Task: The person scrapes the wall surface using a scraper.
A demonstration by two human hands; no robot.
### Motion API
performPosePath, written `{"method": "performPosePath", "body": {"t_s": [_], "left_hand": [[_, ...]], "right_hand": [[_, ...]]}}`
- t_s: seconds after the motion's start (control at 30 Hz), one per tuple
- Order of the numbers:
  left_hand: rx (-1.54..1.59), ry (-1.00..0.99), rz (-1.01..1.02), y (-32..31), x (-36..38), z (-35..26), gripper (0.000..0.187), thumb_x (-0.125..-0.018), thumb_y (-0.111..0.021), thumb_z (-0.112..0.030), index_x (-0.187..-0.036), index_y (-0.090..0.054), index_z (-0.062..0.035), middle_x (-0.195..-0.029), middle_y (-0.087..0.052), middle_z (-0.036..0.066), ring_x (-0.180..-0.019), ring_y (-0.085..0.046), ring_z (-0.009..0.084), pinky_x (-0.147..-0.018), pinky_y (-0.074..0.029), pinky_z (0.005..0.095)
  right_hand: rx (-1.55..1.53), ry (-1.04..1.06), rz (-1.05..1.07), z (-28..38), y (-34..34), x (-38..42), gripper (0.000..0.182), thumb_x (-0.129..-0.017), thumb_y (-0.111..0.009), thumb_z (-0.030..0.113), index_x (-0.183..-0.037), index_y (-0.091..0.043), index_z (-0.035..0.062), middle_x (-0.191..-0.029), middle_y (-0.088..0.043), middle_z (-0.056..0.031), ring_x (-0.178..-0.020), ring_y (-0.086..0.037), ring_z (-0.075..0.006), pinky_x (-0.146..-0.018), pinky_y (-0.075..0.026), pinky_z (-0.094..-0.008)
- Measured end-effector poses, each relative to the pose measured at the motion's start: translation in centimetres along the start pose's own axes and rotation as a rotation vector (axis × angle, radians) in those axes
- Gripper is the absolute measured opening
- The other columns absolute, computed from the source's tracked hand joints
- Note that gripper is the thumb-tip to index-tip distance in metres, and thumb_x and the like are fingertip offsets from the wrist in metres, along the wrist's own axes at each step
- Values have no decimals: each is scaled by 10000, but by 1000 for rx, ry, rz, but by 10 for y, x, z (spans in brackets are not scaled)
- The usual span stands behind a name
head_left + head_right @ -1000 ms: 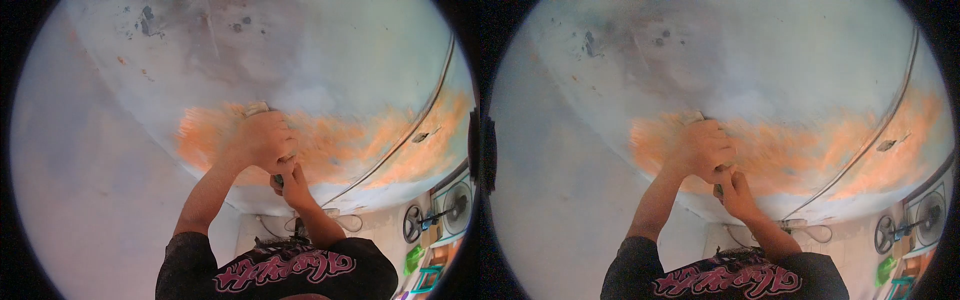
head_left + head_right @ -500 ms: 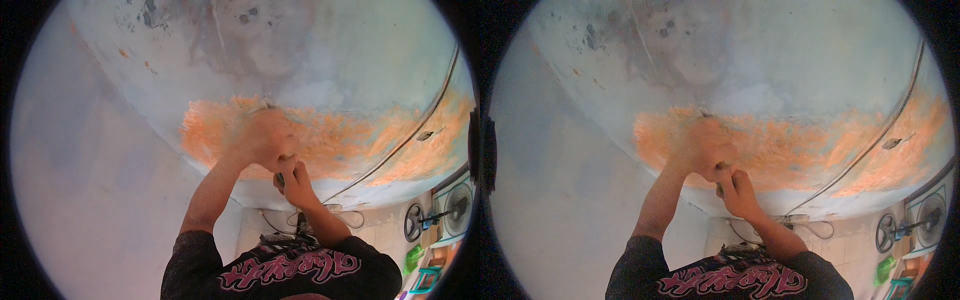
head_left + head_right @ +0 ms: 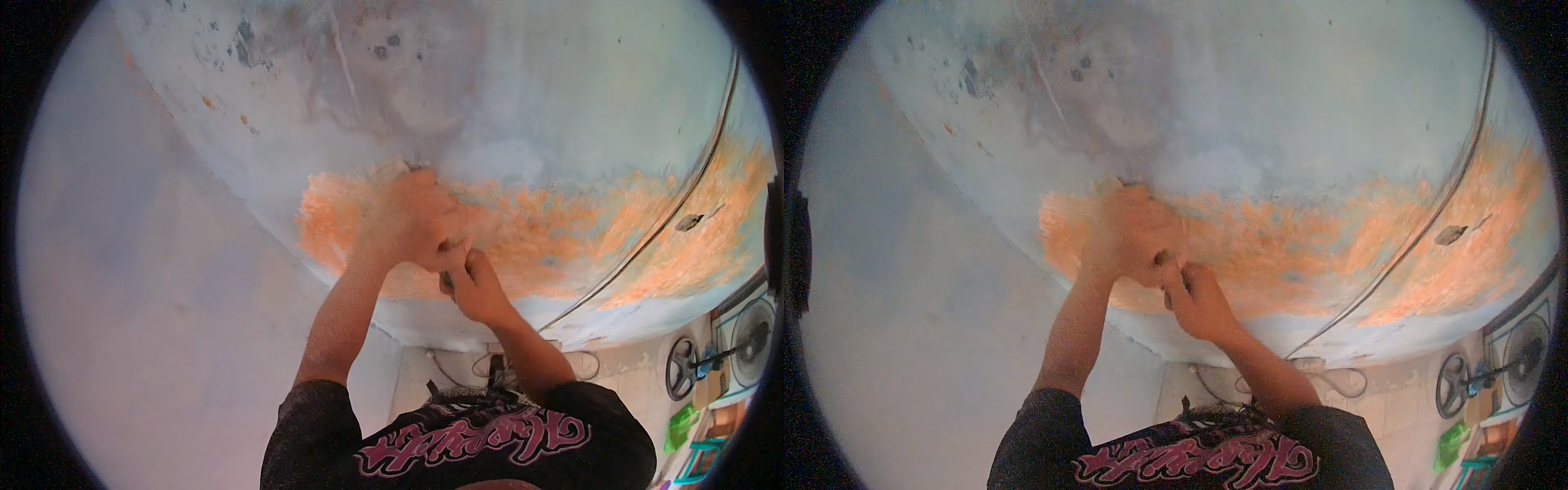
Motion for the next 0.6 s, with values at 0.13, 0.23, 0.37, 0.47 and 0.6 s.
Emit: {"method": "performPosePath", "body": {"t_s": [0.13,0.23,0.37,0.47,0.6], "left_hand": [[137,-6,-111,-18,18,-11,172,-502,-673,-270,-613,-577,-180,-571,-502,7,-544,-488,230,-540,-338,372],[67,-31,-67,-11,20,1,184,-516,-651,-278,-604,-554,-148,-541,-469,10,-509,-461,229,-499,-307,362],[74,-98,-260,9,23,-6,188,-546,-622,-285,-575,-514,-133,-520,-428,10,-468,-413,213,-486,-287,343],[73,-127,-303,2,30,-8,172,-527,-610,-265,-561,-495,-141,-515,-420,6,-463,-405,200,-485,-289,328],[30,-73,-304,23,27,9,168,-521,-608,-266,-563,-500,-144,-512,-418,1,-453,-400,193,-467,-282,327]], "right_hand": [[102,35,-40,-34,2,6,516,-975,-404,384,-705,-517,-40,-561,-509,-142,-520,-497,-219,-525,-400,-372],[198,171,-55,5,1,-2,493,-968,-416,353,-720,-525,-58,-593,-519,-216,-534,-519,-312,-545,-407,-416],[244,103,6,13,1,0,431,-954,-452,310,-758,-542,-63,-652,-545,-269,-586,-537,-416,-570,-414,-453],[161,64,33,-1,-4,11,428,-954,-450,315,-784,-543,-66,-683,-556,-280,-617,-544,-434,-584,-420,-453],[204,165,70,31,-12,-12,422,-968,-419,323,-829,-543,-57,-719,-569,-277,-652,-557,-432,-607,-428,-447]]}}
Point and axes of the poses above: each hand's wrist, its own x-axis away from the middle knuckle, its own y-axis out of the back of the hand, z = x × y, the point moved 9 cm from there along -x, towards the middle knuckle
